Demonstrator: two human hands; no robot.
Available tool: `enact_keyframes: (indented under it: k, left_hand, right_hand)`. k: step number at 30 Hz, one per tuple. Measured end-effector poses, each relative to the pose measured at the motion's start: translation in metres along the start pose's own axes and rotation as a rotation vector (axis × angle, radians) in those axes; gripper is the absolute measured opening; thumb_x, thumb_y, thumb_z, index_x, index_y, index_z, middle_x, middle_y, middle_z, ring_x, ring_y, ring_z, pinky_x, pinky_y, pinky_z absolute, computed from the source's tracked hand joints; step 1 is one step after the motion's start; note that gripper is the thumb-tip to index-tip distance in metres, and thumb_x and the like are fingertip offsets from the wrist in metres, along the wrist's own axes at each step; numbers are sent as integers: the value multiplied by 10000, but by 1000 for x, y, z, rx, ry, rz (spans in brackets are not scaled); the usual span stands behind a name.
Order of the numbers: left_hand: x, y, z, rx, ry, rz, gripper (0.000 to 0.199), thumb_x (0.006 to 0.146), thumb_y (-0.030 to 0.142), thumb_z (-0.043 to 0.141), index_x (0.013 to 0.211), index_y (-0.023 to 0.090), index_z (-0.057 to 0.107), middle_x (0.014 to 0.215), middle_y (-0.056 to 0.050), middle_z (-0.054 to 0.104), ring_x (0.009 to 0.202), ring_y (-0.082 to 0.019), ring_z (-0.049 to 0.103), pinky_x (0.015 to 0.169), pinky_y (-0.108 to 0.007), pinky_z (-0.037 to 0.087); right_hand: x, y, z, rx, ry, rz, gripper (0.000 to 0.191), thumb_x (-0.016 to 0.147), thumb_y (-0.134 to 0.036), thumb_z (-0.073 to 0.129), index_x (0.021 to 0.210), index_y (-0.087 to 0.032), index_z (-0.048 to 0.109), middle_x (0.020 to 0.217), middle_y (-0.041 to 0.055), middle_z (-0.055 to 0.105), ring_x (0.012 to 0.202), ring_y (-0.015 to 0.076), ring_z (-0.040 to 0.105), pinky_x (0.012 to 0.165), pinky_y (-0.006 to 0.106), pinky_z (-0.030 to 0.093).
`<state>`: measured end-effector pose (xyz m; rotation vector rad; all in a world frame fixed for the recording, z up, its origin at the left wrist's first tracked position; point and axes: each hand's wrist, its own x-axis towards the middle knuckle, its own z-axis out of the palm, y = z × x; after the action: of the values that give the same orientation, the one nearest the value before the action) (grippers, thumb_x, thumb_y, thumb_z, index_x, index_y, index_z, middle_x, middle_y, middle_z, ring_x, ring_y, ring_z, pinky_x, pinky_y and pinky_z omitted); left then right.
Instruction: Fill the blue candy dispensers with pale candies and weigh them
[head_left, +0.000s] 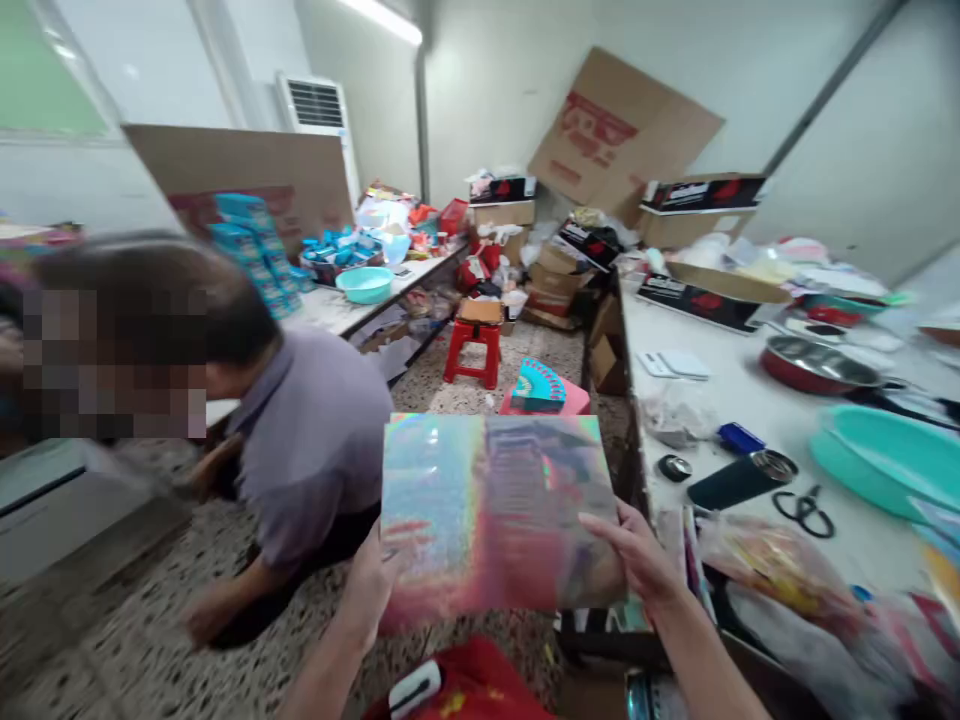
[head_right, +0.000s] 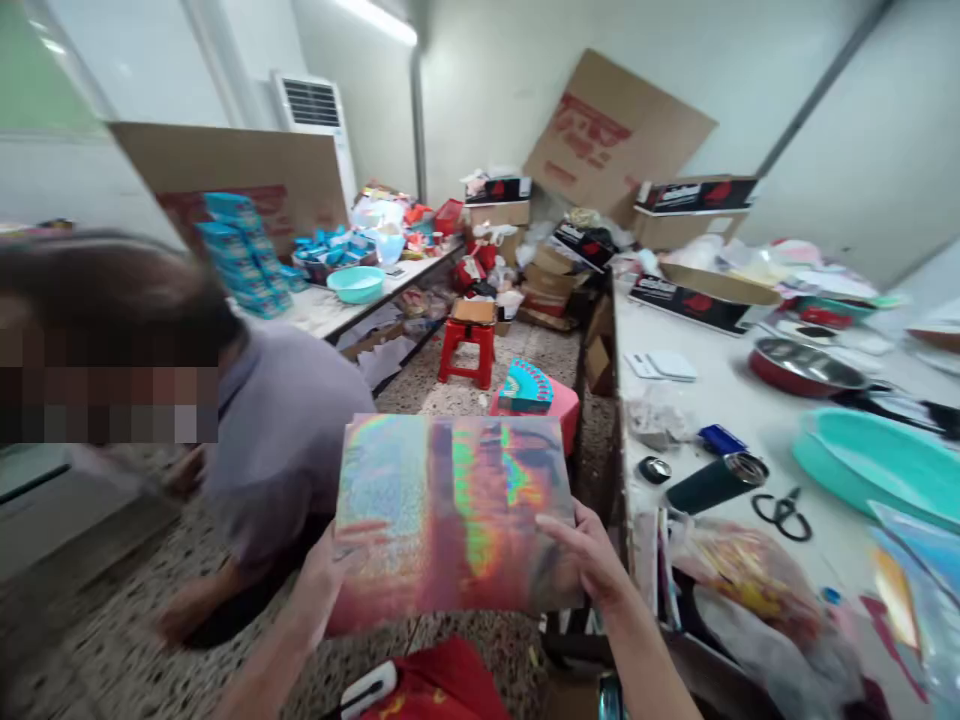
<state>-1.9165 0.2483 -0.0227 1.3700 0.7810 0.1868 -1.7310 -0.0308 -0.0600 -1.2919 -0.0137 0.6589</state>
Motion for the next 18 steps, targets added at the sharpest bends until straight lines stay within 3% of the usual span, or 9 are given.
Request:
enact_keyframes:
  k: [3, 5, 8, 10, 12, 14, 18]
  left_hand:
    - [111, 26, 47, -59, -147, -24, 587, 611, 314, 758, 1149, 146, 593, 1104, -130, 673, 985, -281, 641, 878, -357, 490]
    - [188, 34, 74, -65, -243, -37, 589, 594, 289, 765, 1140, 139, 600, 1066, -122, 686, 963, -274, 647, 862, -349, 493]
    - [298, 38, 108, -20, -356, -14, 510, 582, 281, 756, 1059, 132, 655, 989, -105, 705, 892, -269, 658, 789, -329, 504]
    - [361, 46, 124, 51, -338, -10, 455, 573, 268, 747, 1002, 129, 686, 924, -91, 714, 837, -266, 659, 740, -323, 503]
    - [413, 63, 133, 89, -283, -22, 450, 574, 266, 746, 1003, 141, 697, 911, -83, 716, 830, -269, 656, 738, -331, 502]
    - [454, 92, 135, 58, -243, -25, 455, 599, 304, 754, 1023, 149, 698, 958, -92, 712, 876, -274, 653, 788, -344, 500]
    - [524, 158, 123, -84, -244, -15, 505, 682, 400, 735, 1123, 168, 652, 1083, -116, 682, 978, -268, 638, 875, -356, 486]
  right_hand:
    - [48, -26, -31, 32, 183, -11, 486, 641, -325, 801, 1088, -216, 644, 995, 67, 727, 892, 255, 691, 814, 374, 542]
    - [91, -27, -49, 76, 265, 2, 508, 643, -359, 795, 1109, -233, 638, 1047, 66, 716, 933, 254, 685, 853, 378, 535]
    - [178, -17, -63, 114, 290, 157, 493, 608, -407, 799, 1034, -194, 674, 1004, 99, 724, 894, 293, 694, 841, 429, 542]
    - [242, -20, -63, 62, 279, 227, 472, 580, -400, 811, 970, -157, 698, 952, 120, 731, 880, 320, 694, 836, 451, 543]
    - [305, -40, -56, -6, 255, 198, 453, 569, -390, 815, 933, -139, 715, 930, 123, 733, 921, 332, 684, 869, 444, 533]
    - [363, -75, -46, -19, 199, 167, 437, 572, -398, 811, 909, -134, 726, 908, 122, 735, 928, 342, 681, 876, 444, 532]
    - [468, -143, -25, 108, 116, 232, 450, 594, -401, 805, 974, -175, 725, 971, 120, 728, 878, 338, 695, 817, 445, 561]
